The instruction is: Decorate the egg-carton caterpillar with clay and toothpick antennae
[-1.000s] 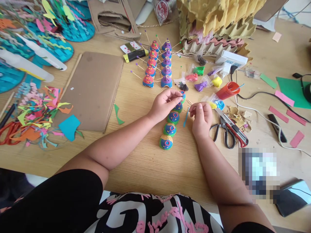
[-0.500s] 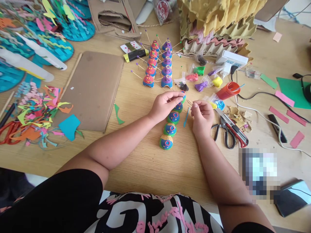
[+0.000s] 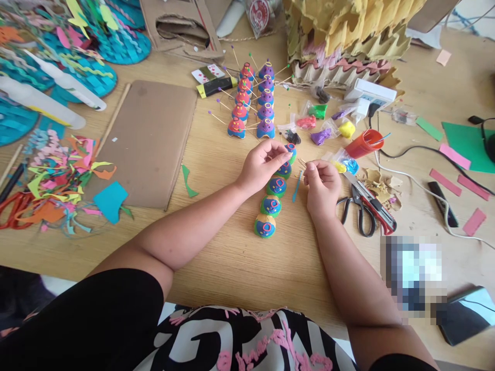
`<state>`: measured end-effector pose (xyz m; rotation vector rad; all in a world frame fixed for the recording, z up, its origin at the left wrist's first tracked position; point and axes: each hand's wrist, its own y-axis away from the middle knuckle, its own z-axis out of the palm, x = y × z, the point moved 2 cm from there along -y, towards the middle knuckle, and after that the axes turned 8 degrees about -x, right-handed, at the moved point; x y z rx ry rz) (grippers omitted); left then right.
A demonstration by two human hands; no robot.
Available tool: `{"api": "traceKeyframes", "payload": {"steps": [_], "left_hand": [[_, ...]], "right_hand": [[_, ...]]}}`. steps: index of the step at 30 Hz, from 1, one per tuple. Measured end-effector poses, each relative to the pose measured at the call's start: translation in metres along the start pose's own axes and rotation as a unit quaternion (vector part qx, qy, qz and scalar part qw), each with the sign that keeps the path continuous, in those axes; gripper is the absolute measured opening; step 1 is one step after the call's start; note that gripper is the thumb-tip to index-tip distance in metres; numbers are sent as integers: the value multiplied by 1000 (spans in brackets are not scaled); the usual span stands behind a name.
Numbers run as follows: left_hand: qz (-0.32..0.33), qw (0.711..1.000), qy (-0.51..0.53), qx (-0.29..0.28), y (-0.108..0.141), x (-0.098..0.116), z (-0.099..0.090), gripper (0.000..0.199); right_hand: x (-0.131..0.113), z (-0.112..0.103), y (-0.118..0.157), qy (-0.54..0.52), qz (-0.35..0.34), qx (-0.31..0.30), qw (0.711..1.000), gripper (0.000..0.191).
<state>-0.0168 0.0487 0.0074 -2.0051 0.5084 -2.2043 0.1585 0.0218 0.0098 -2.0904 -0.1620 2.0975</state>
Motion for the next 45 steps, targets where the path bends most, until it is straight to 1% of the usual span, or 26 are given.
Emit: {"api": "traceKeyframes", "payload": {"steps": [4, 10, 15, 19, 24, 26, 29, 32, 36, 41, 45], "left_hand": [[7, 1000, -15, 1, 0, -3, -1, 38], [18, 1000, -19, -6, 0, -6, -1, 38], [23, 1000, 0, -13, -1, -2, 0, 40], [9, 1000, -7, -15, 1, 2, 2, 40], [11, 999, -11, -30, 3, 3, 4, 42], [23, 999, -24, -35, 4, 4, 4, 40], [51, 995, -66, -45, 4, 7, 4, 32], [79, 989, -105, -63, 4, 10, 4, 24], [93, 985, -122, -83, 4, 12, 4, 18], [90, 981, -132, -111, 5, 13, 6, 21], [93, 979, -144, -113, 6, 14, 6, 21]], "right_hand": [[-1, 0, 1, 15, 8, -1, 1000, 39], [0, 0, 0, -5, 10, 1, 1000, 44], [1, 1, 0, 12, -11, -12, 1000, 52], [4, 0, -1, -11, -20, -21, 1000, 55], [5, 0, -1, -27, -7, -45, 999, 47], [4, 1, -1, -34, -6, -54, 998, 44], [2, 3, 0, -18, -11, -61, 998, 40], [0, 3, 1, 5, -20, -62, 998, 41], [-3, 3, 3, 38, -27, -76, 996, 45], [-7, 5, 4, 62, -37, -89, 993, 47], [-10, 6, 4, 53, -37, -99, 993, 46]]}}
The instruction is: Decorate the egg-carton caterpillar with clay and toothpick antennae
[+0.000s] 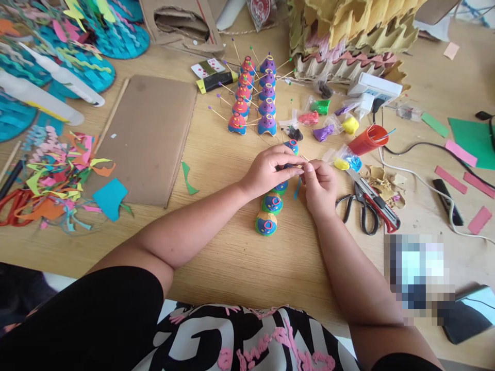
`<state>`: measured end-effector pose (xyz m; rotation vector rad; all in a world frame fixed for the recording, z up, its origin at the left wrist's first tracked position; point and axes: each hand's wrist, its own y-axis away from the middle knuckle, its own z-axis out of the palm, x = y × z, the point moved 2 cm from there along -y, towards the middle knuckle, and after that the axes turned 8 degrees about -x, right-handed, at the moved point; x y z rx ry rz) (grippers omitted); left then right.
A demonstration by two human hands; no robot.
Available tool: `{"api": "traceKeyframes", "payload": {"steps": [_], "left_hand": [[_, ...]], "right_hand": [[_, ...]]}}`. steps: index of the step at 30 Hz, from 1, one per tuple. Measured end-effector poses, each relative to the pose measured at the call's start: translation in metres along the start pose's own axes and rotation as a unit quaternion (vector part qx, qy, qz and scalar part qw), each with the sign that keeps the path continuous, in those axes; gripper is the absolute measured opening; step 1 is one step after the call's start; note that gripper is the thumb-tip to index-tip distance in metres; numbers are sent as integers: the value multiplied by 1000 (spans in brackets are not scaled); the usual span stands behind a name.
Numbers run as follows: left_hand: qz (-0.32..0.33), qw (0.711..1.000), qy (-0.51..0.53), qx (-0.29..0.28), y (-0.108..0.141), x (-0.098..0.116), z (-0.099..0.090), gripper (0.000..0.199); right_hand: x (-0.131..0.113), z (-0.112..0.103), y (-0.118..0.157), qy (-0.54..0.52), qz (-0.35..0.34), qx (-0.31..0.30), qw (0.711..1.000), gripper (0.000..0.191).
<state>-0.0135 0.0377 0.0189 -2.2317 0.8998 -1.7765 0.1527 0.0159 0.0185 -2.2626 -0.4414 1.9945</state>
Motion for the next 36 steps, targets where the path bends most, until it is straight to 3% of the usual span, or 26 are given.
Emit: {"api": "traceKeyframes", "payload": {"steps": [14, 19, 23, 28, 36], "left_hand": [[10, 1000, -5, 25, 0, 3, 0, 21], [-11, 999, -5, 29, 0, 3, -1, 19], [-37, 998, 18, 47, -1, 0, -2, 21], [-65, 991, 71, 92, -1, -9, -4, 34], [-94, 980, 152, 86, -1, -16, -2, 42]], "right_hand": [[10, -1, -1, -52, 28, -5, 998, 44], [9, -1, -1, -26, 35, 39, 998, 46], [13, -5, -2, -21, 48, 83, 995, 44], [14, -5, -3, -35, 47, 89, 994, 39], [12, -4, -3, -43, 53, 90, 994, 41]]}}
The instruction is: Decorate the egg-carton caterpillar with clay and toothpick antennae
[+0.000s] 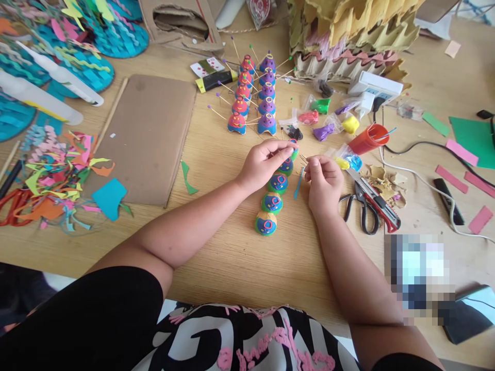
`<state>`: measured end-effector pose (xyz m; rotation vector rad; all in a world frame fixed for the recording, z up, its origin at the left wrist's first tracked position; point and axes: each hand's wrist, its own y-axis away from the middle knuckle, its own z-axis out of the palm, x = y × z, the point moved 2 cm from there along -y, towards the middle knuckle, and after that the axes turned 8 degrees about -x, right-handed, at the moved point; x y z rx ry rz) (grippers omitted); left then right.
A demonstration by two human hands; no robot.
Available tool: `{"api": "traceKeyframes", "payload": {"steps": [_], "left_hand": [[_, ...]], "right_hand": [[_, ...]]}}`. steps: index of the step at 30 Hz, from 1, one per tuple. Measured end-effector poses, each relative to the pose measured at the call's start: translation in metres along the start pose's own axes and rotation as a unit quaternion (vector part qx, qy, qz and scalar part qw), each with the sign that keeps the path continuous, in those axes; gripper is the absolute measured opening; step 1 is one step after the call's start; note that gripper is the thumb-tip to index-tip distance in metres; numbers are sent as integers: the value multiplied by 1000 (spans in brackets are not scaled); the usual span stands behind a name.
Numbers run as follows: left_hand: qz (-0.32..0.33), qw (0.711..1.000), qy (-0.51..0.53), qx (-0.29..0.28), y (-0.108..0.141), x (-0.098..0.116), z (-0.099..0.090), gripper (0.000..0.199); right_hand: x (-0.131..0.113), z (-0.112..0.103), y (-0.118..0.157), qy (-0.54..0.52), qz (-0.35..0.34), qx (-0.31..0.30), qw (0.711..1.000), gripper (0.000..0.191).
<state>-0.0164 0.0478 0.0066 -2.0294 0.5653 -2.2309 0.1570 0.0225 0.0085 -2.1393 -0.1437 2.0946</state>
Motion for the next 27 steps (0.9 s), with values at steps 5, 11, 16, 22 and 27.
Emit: {"api": "traceKeyframes", "payload": {"steps": [5, 11, 16, 22, 27], "left_hand": [[-31, 998, 61, 9, -2, -1, 0, 39], [-90, 987, 125, 50, -4, 6, 2, 19], [-128, 974, 176, 69, -6, 7, 1, 16], [-168, 950, 251, 82, -9, 7, -2, 11], [-188, 932, 292, 100, -11, 4, -5, 11]], "right_hand": [[2, -1, 0, -4, -7, -1, 1000, 39], [4, -2, -1, 8, -4, 2, 1000, 39], [5, -2, -1, 14, -3, 5, 1000, 38], [4, -2, -1, 7, -3, 10, 1000, 37], [2, -1, -1, 11, 1, 11, 1000, 35]]}}
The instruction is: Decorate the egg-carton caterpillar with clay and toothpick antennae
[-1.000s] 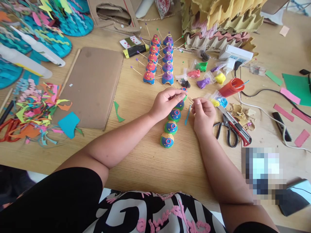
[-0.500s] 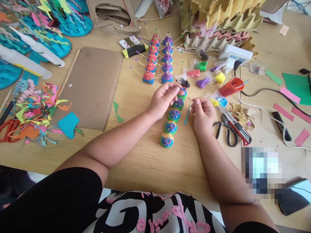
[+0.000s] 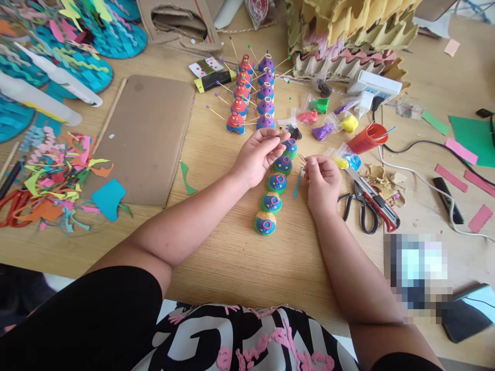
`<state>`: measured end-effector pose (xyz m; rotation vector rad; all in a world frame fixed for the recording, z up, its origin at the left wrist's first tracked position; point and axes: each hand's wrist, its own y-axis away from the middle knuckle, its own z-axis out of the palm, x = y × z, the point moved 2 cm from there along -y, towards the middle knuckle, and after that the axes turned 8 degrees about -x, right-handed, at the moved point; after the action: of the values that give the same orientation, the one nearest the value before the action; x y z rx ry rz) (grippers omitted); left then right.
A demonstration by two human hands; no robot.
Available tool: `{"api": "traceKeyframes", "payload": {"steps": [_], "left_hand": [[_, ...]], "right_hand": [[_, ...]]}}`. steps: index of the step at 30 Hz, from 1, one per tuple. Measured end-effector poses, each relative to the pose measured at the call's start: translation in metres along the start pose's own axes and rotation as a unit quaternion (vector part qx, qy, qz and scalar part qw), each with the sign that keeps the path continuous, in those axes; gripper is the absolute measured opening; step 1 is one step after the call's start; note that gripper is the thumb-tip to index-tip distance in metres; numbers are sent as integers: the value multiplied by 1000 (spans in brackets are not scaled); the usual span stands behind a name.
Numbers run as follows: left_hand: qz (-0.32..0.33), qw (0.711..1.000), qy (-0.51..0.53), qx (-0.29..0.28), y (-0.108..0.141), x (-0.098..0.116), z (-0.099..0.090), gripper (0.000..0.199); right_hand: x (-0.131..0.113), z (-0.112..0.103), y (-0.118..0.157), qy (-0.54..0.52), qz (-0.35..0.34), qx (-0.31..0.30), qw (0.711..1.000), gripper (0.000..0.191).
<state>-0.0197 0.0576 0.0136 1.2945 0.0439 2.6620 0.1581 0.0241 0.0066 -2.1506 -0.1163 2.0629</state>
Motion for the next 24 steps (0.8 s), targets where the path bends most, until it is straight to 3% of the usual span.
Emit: {"api": "traceKeyframes", "payload": {"steps": [14, 24], "left_hand": [[-19, 998, 56, -6, 5, 5, 6, 39], [8, 999, 34, 6, 7, 6, 5, 28]], "right_hand": [[-1, 0, 0, 11, 1, -6, 1000, 32], [-1, 0, 0, 15, 4, -8, 1000, 35]]}}
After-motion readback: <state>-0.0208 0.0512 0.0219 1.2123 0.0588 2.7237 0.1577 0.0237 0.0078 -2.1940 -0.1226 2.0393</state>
